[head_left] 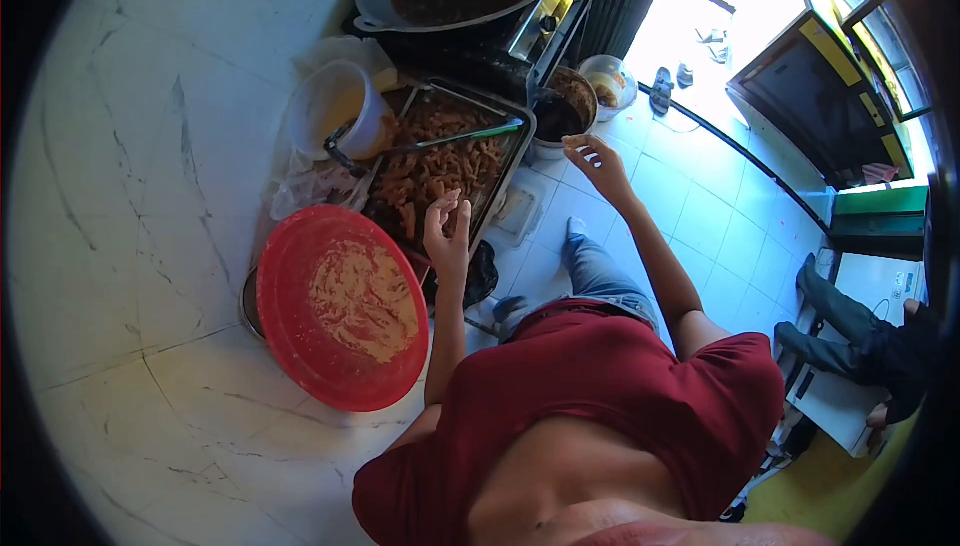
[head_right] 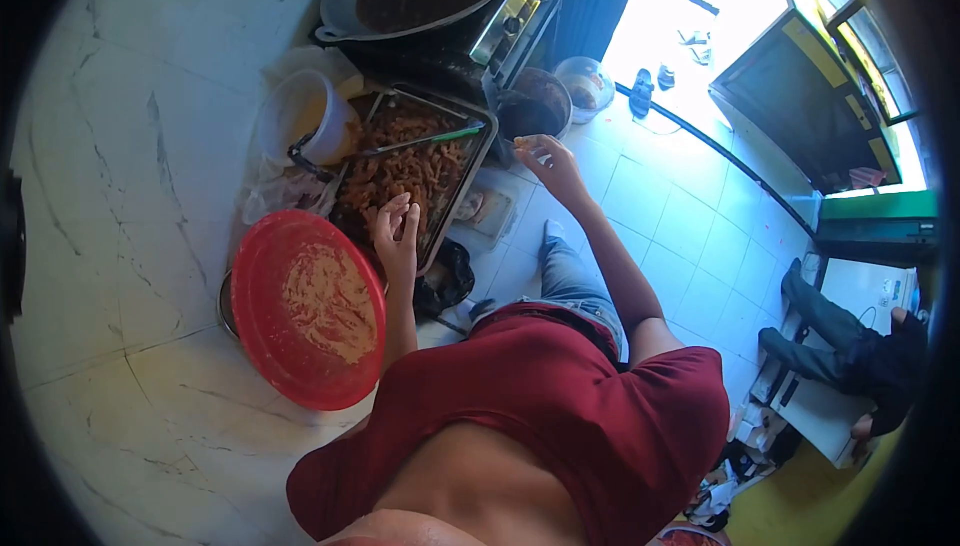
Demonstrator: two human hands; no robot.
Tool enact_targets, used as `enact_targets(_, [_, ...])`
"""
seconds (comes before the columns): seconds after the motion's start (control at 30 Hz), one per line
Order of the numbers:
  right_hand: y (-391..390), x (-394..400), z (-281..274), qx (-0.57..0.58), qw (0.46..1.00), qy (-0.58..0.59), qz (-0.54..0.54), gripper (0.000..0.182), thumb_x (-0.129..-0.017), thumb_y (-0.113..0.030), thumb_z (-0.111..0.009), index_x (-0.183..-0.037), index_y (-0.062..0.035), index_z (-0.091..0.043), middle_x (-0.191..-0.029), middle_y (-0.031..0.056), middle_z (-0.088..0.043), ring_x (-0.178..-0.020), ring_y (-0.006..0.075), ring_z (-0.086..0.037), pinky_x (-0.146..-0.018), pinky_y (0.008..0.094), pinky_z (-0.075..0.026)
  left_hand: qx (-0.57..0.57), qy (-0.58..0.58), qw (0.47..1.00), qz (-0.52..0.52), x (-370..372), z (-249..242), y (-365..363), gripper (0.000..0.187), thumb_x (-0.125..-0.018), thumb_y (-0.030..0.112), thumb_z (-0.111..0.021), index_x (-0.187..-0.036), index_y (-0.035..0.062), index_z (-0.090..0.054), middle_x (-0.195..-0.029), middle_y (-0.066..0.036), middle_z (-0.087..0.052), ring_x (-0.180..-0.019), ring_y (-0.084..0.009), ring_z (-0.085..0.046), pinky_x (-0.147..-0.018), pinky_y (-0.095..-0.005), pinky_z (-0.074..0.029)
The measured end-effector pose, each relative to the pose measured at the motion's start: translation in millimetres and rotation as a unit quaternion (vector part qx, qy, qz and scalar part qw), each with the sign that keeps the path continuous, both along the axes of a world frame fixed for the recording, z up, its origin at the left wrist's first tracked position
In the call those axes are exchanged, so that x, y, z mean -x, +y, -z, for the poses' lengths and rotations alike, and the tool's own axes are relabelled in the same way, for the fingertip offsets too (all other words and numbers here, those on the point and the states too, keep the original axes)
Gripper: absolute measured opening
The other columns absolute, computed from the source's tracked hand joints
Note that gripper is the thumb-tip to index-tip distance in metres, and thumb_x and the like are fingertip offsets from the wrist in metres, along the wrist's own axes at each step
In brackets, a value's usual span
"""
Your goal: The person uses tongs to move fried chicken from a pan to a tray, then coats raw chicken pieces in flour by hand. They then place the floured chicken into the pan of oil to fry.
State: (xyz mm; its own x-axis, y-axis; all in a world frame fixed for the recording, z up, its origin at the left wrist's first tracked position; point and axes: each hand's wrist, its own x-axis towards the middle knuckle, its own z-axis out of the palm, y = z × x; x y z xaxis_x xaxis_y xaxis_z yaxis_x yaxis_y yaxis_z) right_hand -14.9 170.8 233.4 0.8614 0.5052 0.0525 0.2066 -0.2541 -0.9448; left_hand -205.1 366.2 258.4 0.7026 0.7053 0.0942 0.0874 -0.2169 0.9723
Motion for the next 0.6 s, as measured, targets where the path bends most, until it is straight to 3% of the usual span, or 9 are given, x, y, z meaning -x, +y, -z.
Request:
enact_targets(0.17, [-27.2,-140.5,40.3,0.035,0.998,-0.051,0.011,0.027,-0.081,-0.023,-0.063,-0.102,-0.0055,-0.062,-0.098,0.0072,-0.064,-0.074,0.0127,-0.059,-0.066,0.0273,-0.047,0.02,0.014,0.999,0.031,-105.7,17.3,-36.3,0.029,-0.084,0.017,-0.06,-0.109,0.0032,-0.055,-0.109,-0.008,-0.057,-0.098,-0.0194,-0.053,-0.088,-0.0326,-0.04])
enact_targets(0.23, [-16.5,-199.1,57.9,0.058,0.996,-0.074,-0.01,0.03,-0.084,-0.028,-0.06,-0.103,-0.0042,-0.061,-0.093,0.0083,-0.064,-0.076,0.0143,-0.059,-0.067,0.0288,-0.047,0.018,0.027,0.999,0.028,-142.9,20.4,-41.1,0.036,-0.084,0.02,-0.061,-0.114,0.0024,-0.051,-0.115,-0.01,-0.053,-0.101,-0.0227,-0.053,-0.089,-0.0355,-0.04])
enact_targets(0.4, [41.2,-313.0,75.2,0.125,0.989,-0.071,-0.047,0.04,-0.08,-0.035,-0.062,-0.102,-0.0027,-0.061,-0.093,0.0142,-0.063,-0.082,0.0226,-0.062,-0.072,0.0336,-0.049,0.028,0.024,0.999,-0.023,-214.0,18.1,-39.5,0.044,-0.085,0.026,-0.059,-0.119,0.002,-0.045,-0.12,-0.014,-0.047,-0.1,-0.023,-0.053,-0.087,-0.0372,-0.042])
enact_targets(0.53, [77.4,-351.7,87.6,0.186,0.977,-0.037,-0.097,0.045,-0.076,-0.04,-0.065,-0.101,-0.002,-0.061,-0.092,0.0167,-0.062,-0.083,0.0265,-0.061,-0.074,0.0349,-0.049,0.046,0.022,0.996,-0.077,-237.3,23.6,-36.1,0.041,-0.085,0.024,-0.059,-0.117,0.0023,-0.045,-0.113,-0.014,-0.049,-0.097,-0.0213,-0.053,-0.083,-0.035,-0.044])
enact_targets(0.6, [87.3,-358.4,95.3,0.163,0.978,-0.041,-0.121,0.045,-0.075,-0.038,-0.066,-0.099,-0.0007,-0.061,-0.088,0.0179,-0.062,-0.082,0.0282,-0.061,-0.073,0.0356,-0.048,0.048,0.015,0.995,-0.091,-242.7,29.7,-35.1,0.039,-0.085,0.022,-0.06,-0.115,0.0023,-0.046,-0.11,-0.012,-0.049,-0.095,-0.0203,-0.053,-0.082,-0.0337,-0.045])
